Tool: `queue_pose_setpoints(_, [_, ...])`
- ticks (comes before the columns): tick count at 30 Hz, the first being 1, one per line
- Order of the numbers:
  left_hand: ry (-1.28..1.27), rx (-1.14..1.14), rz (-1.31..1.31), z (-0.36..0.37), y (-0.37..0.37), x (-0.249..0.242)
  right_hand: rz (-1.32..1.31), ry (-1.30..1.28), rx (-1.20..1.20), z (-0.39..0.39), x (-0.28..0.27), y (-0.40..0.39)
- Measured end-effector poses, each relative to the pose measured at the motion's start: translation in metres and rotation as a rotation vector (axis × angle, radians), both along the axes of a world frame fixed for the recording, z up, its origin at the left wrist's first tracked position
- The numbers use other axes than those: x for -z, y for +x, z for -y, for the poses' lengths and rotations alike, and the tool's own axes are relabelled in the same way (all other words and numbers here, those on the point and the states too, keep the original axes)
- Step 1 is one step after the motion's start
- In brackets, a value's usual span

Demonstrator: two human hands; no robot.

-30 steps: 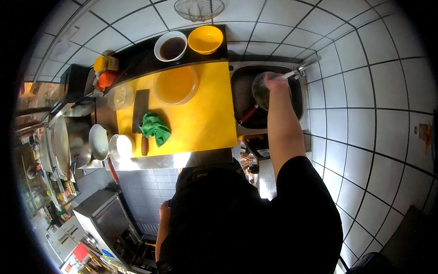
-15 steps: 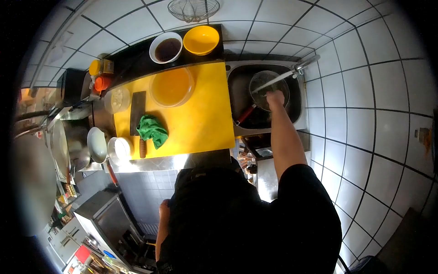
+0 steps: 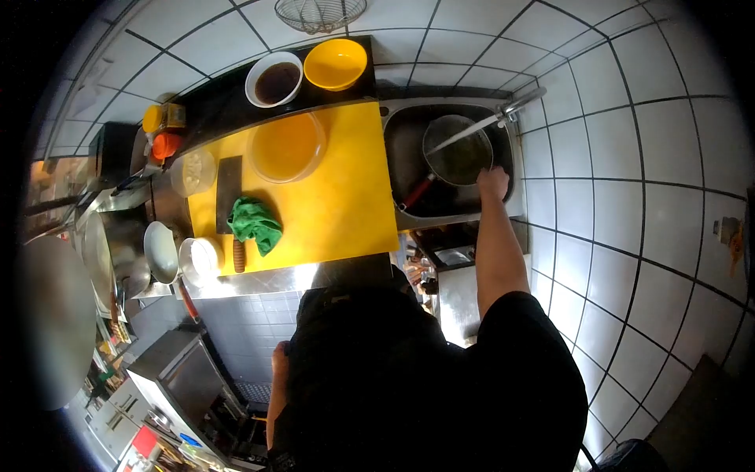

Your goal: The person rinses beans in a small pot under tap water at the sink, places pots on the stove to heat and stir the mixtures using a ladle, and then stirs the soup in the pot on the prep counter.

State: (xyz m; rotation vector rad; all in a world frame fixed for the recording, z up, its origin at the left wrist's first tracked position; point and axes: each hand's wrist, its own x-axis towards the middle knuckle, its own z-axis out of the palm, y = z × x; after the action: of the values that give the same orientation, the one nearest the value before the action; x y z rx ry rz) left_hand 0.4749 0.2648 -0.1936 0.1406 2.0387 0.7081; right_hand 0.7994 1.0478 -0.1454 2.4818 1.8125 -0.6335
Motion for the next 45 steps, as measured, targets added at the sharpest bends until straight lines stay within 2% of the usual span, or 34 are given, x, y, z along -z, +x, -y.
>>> queue_pose_setpoints(3, [-0.110,0.143,-0.057,0.006,-0.011,0.012,-0.003,-0.005,0.005,-0.002,0.013,0.005])
queue_pose_setpoints(5, [-0.134,0.224,-0.097,-0.009,-0.011,-0.006,0.019,0.000,0.005,-0.001,0.013,0.002])
queue_pose_setpoints(8, [-0.032,0.144,-0.017,0.001,-0.006,-0.002,0.010,-0.009,-0.006,0.004,-0.005,-0.007])
queue_pose_setpoints(11, [0.043,0.115,-0.082,0.002,0.000,-0.004,0.011,0.024,-0.002,0.004,-0.003,-0.007])
queue_pose_setpoints(14, [0.015,0.213,-0.198,-0.030,0.007,-0.042,0.017,0.070,-0.027,0.000,0.000,-0.008])
queue_pose_setpoints(18, [0.103,0.041,-0.092,-0.013,0.009,-0.021,-0.021,0.017,0.010,-0.008,0.004,-0.006])
queue_pose_setpoints(21, [0.115,0.007,-0.081,-0.010,0.011,-0.014,-0.097,0.151,0.074,-0.008,0.001,-0.008])
queue_pose_setpoints(24, [0.097,0.044,-0.066,-0.020,0.011,-0.028,-0.161,0.249,0.055,-0.014,-0.001,-0.010])
queue_pose_setpoints(26, [0.165,0.141,-0.150,-0.021,0.009,-0.032,0.071,0.107,-0.285,-0.025,-0.012,-0.008])
queue_pose_setpoints(28, [-0.002,0.241,-0.131,-0.008,0.001,-0.017,0.109,0.079,-0.384,-0.036,-0.020,-0.010])
queue_pose_setpoints(29, [-0.085,0.294,-0.119,-0.001,-0.003,-0.007,0.030,0.124,-0.316,-0.040,-0.020,-0.013])
queue_pose_setpoints(30, [-0.144,0.340,-0.162,-0.021,0.000,-0.032,-0.049,0.170,-0.247,-0.046,-0.020,-0.016])
queue_pose_setpoints(32, [-0.266,0.433,-0.242,-0.075,0.008,-0.094,-0.102,0.045,-0.177,-0.064,-0.024,-0.017])
queue_pose_setpoints(33, [-0.263,0.440,-0.259,-0.073,0.008,-0.092,-0.130,-0.019,-0.143,-0.071,-0.024,-0.016])
queue_pose_setpoints(35, [-0.260,0.452,-0.294,-0.067,0.007,-0.088,-0.057,0.004,-0.226,-0.077,-0.021,-0.017])
queue_pose_setpoints(38, [-0.216,0.336,-0.236,-0.066,0.012,-0.092,-0.037,-0.020,-0.239,-0.084,-0.022,-0.019])
queue_pose_setpoints(41, [-0.321,0.316,-0.283,-0.049,0.015,-0.070,-0.072,0.016,-0.218,-0.088,-0.022,-0.024])
queue_pose_setpoints(45, [-0.154,0.243,-0.228,-0.064,0.026,-0.088,-0.129,0.122,-0.208,-0.102,0.004,-0.020])
